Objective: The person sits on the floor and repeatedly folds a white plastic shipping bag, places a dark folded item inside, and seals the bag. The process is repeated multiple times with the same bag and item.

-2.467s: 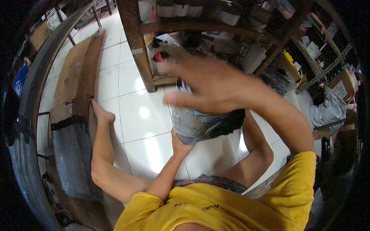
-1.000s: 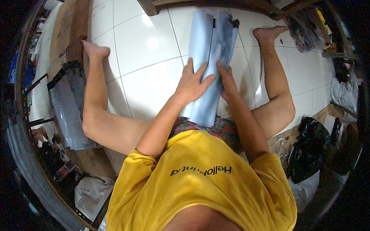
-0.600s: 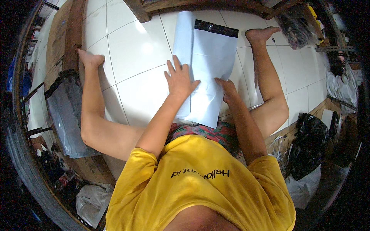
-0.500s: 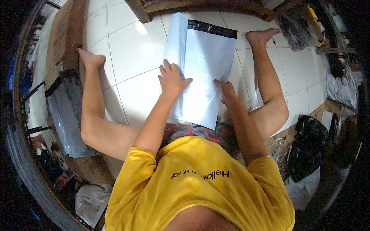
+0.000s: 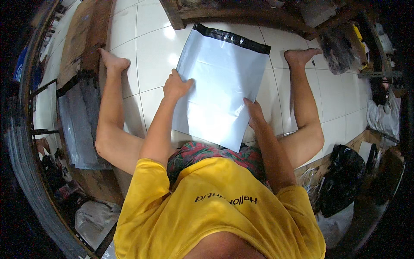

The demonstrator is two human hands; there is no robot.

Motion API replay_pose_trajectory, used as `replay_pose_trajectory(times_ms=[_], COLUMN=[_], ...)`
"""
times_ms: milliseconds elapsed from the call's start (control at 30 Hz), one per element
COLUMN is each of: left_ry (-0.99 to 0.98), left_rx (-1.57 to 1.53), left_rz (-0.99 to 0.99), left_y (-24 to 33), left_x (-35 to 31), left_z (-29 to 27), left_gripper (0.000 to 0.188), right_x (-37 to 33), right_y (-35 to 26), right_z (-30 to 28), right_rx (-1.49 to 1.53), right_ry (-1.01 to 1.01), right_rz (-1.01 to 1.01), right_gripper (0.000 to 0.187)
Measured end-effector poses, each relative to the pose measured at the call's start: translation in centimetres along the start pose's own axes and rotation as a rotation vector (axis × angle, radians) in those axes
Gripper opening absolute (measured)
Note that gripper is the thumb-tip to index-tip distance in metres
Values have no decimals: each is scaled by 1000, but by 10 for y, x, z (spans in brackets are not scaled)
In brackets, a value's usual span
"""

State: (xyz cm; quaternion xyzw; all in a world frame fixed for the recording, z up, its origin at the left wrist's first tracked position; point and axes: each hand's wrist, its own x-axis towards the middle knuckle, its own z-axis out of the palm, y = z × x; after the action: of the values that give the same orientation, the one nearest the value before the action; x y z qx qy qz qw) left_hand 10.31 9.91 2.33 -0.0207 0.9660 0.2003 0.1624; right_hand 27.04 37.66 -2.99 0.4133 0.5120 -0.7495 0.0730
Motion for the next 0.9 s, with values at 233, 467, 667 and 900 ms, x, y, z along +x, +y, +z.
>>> replay_pose_trajectory(times_ms=[233,467,667,900], left_ry=[-7,-138,-190,-127], left_rx=[-147,-765,-1153,-1177], left_rz=[50,32,181,462], left_y=[-43,-12,74,196], left_x=[39,1,-70,-64], left_z=[20,-9,-91,-110], left_gripper=[44,40,38,45], right_x=[1,-31,-86,-209], right_y=[-3,-100,-269,-391], right_z=[2,15,-33,-58], right_rx=[-182,-724,-1318,-1351], right_ry=[-33,68,39,243], right_rz=[-115,-430,-621,-680], right_gripper=[58,62,78,41])
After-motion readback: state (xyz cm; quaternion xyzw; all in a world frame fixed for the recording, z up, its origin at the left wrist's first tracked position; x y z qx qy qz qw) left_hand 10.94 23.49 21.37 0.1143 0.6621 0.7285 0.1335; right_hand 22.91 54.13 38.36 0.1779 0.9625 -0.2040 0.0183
